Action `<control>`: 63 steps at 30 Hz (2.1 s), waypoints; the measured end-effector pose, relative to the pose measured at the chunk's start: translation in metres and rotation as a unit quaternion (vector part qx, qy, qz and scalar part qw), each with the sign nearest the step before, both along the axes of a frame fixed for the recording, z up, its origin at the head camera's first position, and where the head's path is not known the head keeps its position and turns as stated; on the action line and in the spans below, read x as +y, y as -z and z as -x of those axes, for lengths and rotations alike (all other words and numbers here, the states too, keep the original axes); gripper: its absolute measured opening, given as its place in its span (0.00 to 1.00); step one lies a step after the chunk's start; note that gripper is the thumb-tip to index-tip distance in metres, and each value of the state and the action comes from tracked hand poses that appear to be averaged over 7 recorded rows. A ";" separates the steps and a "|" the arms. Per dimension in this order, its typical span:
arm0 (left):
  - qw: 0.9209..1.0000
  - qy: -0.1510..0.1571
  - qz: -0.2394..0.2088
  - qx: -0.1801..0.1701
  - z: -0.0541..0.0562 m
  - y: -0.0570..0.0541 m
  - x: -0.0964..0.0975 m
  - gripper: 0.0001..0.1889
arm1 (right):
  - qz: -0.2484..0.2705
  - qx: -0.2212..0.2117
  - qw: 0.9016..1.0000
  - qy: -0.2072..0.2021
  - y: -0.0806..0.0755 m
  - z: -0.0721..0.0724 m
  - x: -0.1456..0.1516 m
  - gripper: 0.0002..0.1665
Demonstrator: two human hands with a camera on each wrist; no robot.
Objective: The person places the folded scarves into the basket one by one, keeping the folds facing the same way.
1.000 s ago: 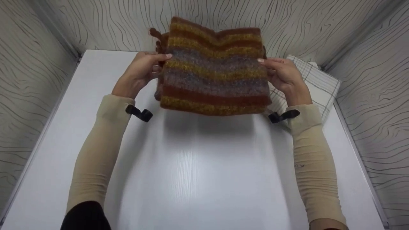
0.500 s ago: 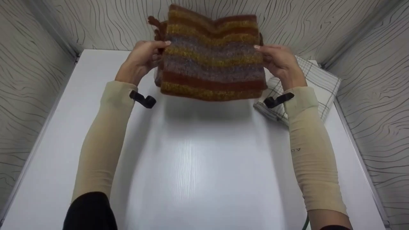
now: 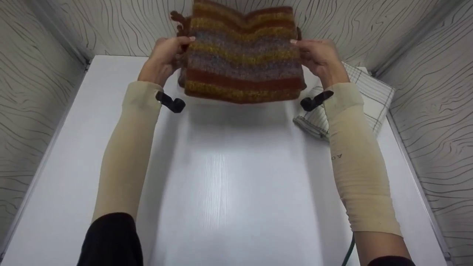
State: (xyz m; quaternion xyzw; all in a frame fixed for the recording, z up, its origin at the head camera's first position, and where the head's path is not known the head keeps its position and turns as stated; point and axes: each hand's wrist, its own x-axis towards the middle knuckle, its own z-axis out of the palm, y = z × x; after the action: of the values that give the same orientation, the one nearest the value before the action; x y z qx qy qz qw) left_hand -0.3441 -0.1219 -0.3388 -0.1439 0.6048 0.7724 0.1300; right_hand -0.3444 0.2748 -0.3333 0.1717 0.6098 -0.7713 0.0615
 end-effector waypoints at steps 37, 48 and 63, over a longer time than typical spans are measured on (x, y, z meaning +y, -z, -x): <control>0.996 -0.043 0.081 -0.021 0.033 0.030 0.012 0.10 | -0.028 -0.046 0.997 0.046 0.038 0.038 -0.016 0.16; 0.992 -0.041 0.111 -0.030 0.038 0.037 0.007 0.08 | -0.041 -0.035 0.997 0.051 0.044 0.042 -0.024 0.08; 0.994 -0.056 0.089 -0.006 0.042 0.047 0.008 0.07 | -0.021 -0.010 0.997 0.080 0.051 0.044 -0.033 0.07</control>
State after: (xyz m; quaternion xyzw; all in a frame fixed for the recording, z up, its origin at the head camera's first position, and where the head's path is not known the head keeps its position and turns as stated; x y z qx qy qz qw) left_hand -0.3856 -0.1144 -0.3858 -0.1931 0.6611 0.7209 0.0767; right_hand -0.3885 0.2423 -0.3842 0.2289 0.6099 -0.7587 0.0018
